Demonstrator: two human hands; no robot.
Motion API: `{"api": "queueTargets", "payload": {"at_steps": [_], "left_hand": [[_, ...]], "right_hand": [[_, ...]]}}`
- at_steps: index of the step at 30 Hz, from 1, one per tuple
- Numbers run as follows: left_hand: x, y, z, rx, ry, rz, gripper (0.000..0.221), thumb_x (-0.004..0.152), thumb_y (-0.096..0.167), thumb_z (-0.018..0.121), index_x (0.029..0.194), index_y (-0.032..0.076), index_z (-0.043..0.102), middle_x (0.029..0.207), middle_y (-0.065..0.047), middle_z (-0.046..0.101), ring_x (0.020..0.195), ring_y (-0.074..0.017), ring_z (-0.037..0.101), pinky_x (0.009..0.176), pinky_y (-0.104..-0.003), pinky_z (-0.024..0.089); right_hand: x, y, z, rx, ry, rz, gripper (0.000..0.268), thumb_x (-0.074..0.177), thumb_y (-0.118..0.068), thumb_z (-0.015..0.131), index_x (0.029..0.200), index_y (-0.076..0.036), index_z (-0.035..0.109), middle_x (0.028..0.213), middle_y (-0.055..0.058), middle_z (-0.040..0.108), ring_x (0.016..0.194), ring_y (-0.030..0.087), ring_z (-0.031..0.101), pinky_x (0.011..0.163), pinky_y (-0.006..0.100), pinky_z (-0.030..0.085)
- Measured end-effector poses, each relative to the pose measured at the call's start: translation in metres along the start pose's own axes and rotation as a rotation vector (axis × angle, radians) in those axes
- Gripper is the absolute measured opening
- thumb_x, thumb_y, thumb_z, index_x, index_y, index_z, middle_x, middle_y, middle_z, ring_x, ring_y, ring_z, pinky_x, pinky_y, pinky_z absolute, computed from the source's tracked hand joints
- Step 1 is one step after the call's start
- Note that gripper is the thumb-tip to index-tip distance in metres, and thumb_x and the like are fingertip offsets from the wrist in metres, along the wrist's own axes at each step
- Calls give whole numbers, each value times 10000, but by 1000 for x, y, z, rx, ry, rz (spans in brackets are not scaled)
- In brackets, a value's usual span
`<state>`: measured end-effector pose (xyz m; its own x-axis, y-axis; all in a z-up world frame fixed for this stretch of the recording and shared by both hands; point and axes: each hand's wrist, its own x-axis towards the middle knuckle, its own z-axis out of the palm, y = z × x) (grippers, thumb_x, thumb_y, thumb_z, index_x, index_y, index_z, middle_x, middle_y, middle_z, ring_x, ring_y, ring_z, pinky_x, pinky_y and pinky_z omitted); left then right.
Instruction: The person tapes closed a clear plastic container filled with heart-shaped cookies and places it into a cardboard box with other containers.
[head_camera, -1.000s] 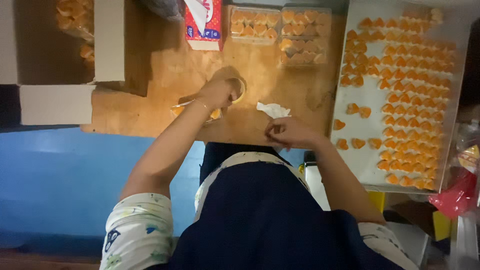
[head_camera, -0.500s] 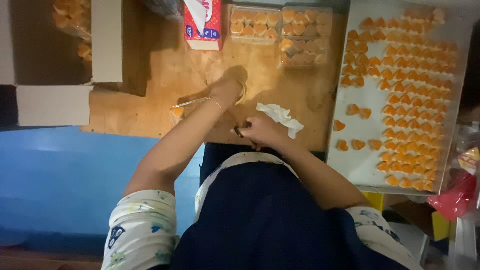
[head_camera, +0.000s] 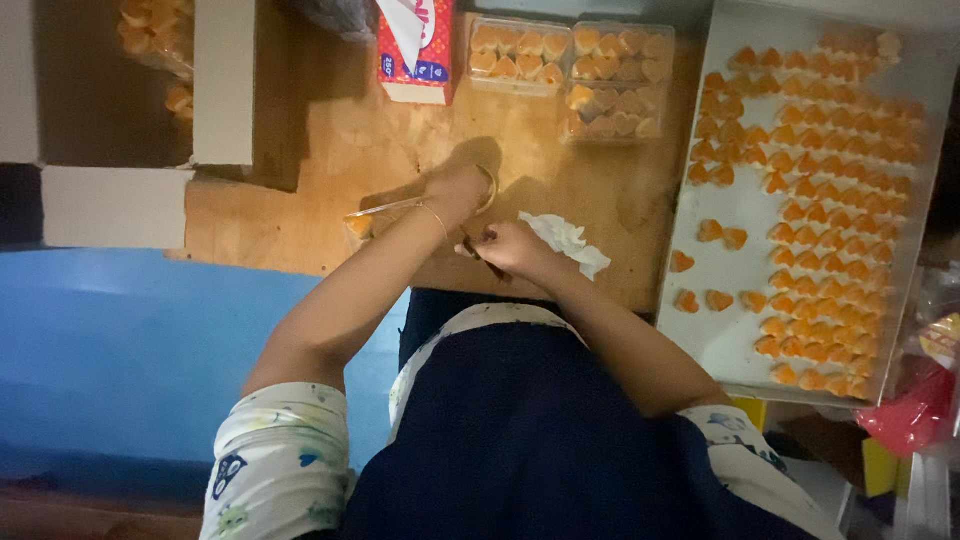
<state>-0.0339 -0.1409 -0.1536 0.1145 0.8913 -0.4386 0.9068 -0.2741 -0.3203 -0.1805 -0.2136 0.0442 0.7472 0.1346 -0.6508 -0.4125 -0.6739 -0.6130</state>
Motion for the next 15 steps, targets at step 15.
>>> {"api": "queueTargets", "payload": {"at_steps": [15], "left_hand": [[2, -60, -38, 419, 157, 1795, 263, 929, -27, 565, 826, 67, 788, 760, -81, 727, 799, -310, 764, 593, -508, 589]], "right_hand": [[30, 32, 14, -101, -47, 0, 623, 786, -642, 630, 1197, -188, 742, 1213, 78, 741, 1244, 308, 640, 1049, 380, 516]]}}
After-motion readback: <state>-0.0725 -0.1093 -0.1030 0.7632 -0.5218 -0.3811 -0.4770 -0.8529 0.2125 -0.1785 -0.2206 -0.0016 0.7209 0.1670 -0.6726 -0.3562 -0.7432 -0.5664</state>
